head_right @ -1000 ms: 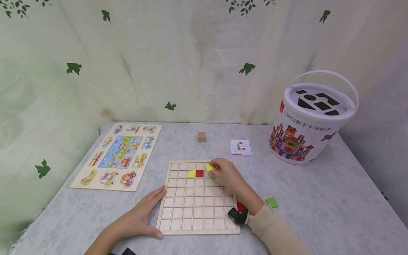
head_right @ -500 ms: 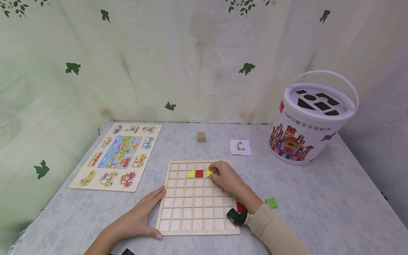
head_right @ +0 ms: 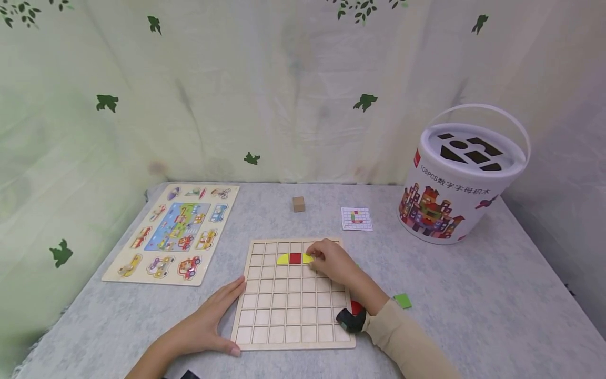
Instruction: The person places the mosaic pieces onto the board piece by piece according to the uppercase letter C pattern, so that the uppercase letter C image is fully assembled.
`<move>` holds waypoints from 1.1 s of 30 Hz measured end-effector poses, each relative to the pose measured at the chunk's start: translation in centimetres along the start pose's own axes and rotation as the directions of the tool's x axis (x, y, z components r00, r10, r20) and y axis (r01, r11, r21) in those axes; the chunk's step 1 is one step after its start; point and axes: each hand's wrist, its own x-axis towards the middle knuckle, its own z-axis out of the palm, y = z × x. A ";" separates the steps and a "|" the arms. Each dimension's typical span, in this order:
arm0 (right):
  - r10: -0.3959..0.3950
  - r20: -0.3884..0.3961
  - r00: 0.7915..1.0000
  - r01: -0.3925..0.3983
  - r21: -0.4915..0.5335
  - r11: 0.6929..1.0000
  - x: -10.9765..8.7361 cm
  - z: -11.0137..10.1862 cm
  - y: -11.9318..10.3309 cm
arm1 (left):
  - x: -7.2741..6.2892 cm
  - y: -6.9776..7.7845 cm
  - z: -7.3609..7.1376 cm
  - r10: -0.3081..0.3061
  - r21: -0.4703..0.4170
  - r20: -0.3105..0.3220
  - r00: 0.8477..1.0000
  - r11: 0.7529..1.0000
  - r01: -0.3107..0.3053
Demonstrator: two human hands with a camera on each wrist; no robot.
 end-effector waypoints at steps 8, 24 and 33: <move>0.012 0.034 0.999 -0.014 0.068 0.998 -1.3 -2.1 -0.2 | 0.0 0.0 0.1 0.007 -0.007 -0.007 1.000 1.000 -0.007; 0.103 -0.001 0.995 -0.103 -0.024 0.994 -6.7 -5.3 3.1 | 0.0 -0.2 0.0 0.007 0.009 -0.005 1.000 1.000 -0.007; 0.154 -0.001 0.988 -0.153 -0.058 0.987 -7.3 -4.7 4.3 | 0.0 -0.2 0.1 0.009 0.004 -0.008 1.000 1.000 -0.009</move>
